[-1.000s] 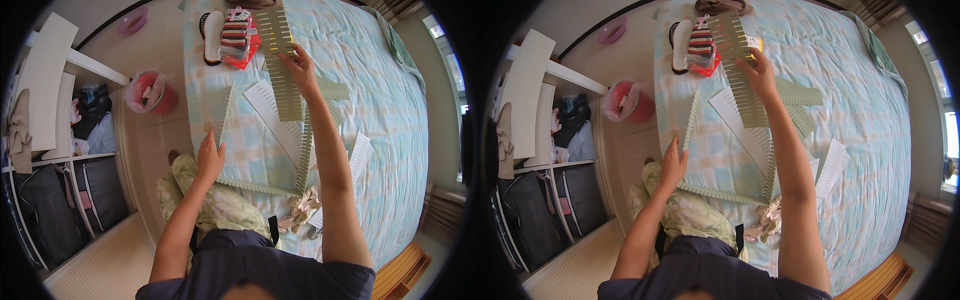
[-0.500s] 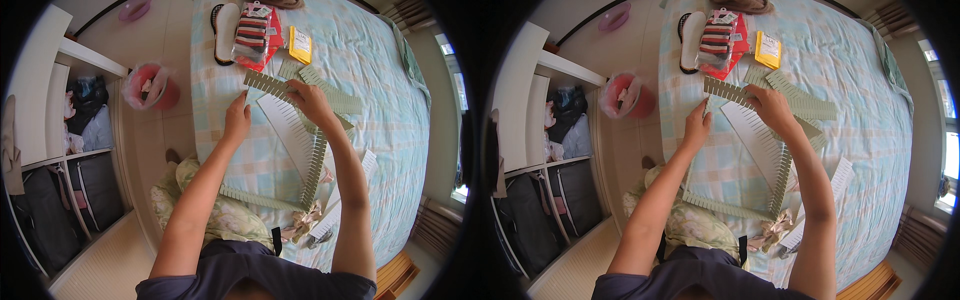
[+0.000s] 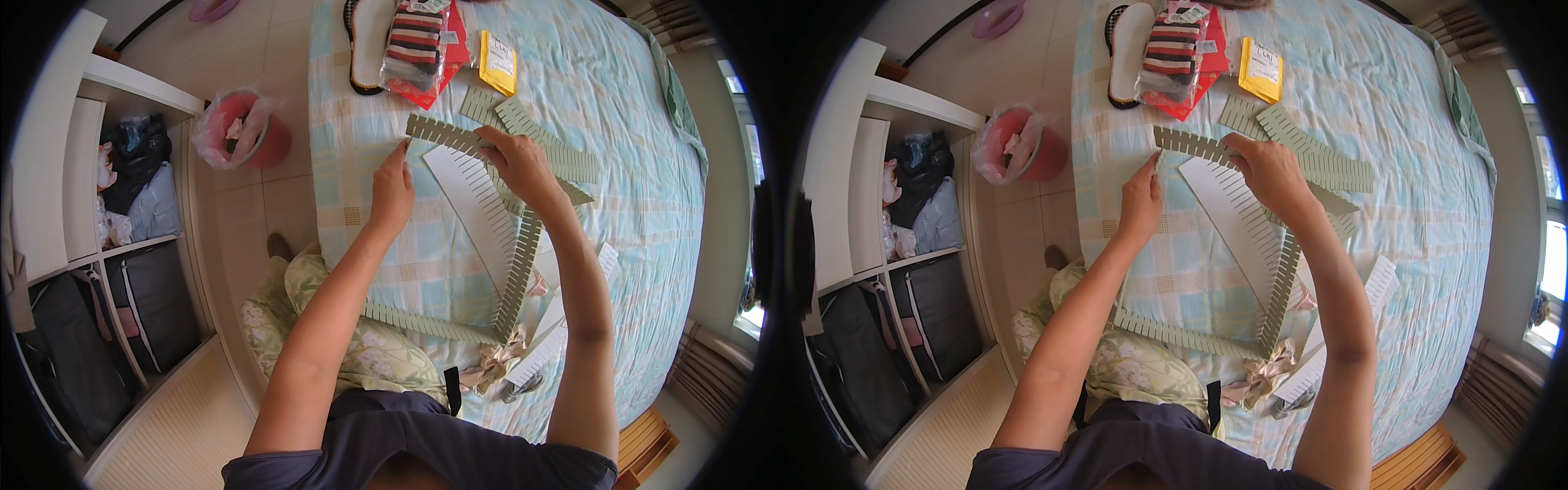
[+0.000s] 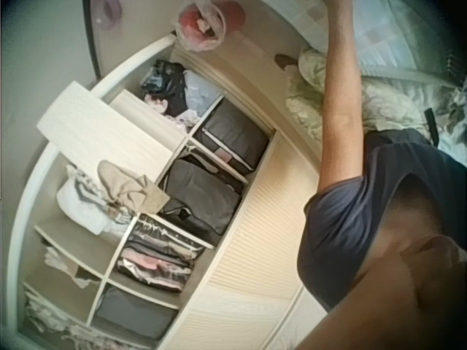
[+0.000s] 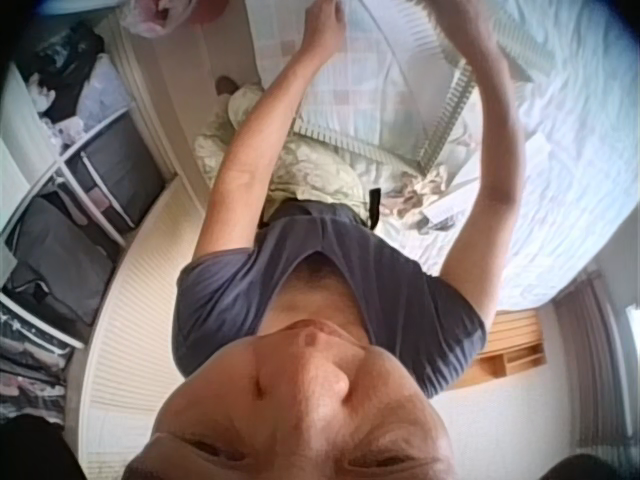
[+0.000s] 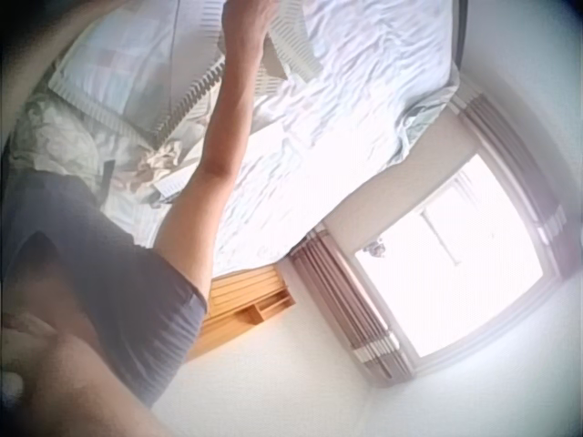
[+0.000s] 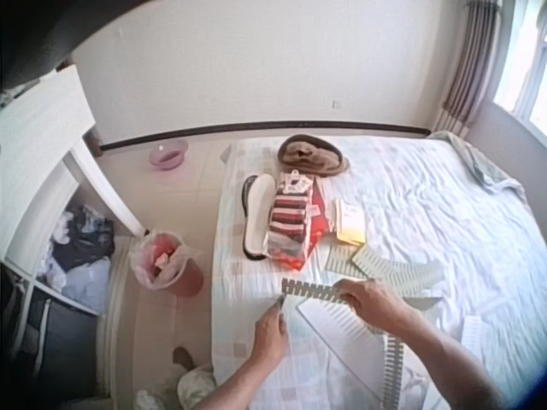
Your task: The person wipes plastic drawer divider strips with a cloth and assembles them into a grid-like frame on a bed.
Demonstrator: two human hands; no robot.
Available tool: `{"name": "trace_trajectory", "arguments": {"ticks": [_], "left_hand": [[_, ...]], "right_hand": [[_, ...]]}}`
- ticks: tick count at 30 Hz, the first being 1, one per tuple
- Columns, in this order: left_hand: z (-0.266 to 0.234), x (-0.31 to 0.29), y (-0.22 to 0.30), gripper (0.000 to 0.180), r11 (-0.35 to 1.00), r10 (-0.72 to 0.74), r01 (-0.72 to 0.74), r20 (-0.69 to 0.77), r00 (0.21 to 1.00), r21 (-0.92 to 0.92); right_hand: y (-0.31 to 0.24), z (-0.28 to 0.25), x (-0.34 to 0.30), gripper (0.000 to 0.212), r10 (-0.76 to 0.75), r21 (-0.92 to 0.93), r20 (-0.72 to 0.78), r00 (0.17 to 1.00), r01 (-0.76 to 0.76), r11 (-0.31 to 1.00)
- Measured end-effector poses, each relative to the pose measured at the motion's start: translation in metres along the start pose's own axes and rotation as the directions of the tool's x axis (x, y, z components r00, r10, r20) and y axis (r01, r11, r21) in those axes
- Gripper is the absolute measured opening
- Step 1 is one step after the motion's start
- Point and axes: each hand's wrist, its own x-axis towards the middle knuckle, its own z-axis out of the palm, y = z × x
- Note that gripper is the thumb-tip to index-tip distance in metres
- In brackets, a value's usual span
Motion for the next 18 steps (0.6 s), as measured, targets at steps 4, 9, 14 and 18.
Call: {"name": "trace_trajectory", "arguments": {"ticks": [4, 9, 14, 18], "left_hand": [[-0.008, 0.004, 0.003, 0.035, 0.979, -0.188, 0.193, 0.078, 0.979, -0.063], [-0.012, 0.008, -0.008, 0.033, 0.975, -0.212, 0.216, 0.086, 0.973, -0.048], [-0.009, 0.008, -0.016, 0.03, 0.985, -0.169, 0.171, 0.056, 0.984, -0.038], [-0.011, 0.008, -0.014, 0.03, 0.986, -0.165, 0.166, 0.06, 0.984, -0.008]], "right_hand": [[-0.008, 0.003, 0.004, 0.022, -0.033, -0.059, -0.022, 0.999, 0.031, 0.998], [-0.021, 0.0, 0.018, 0.022, -0.077, -0.19, 0.019, 0.997, 0.079, 0.979], [-0.031, -0.005, 0.026, 0.024, -0.104, -0.193, 0.002, 0.995, 0.103, 0.976], [-0.028, -0.01, 0.025, 0.025, -0.1, -0.195, -0.055, 0.993, 0.087, 0.977]]}}
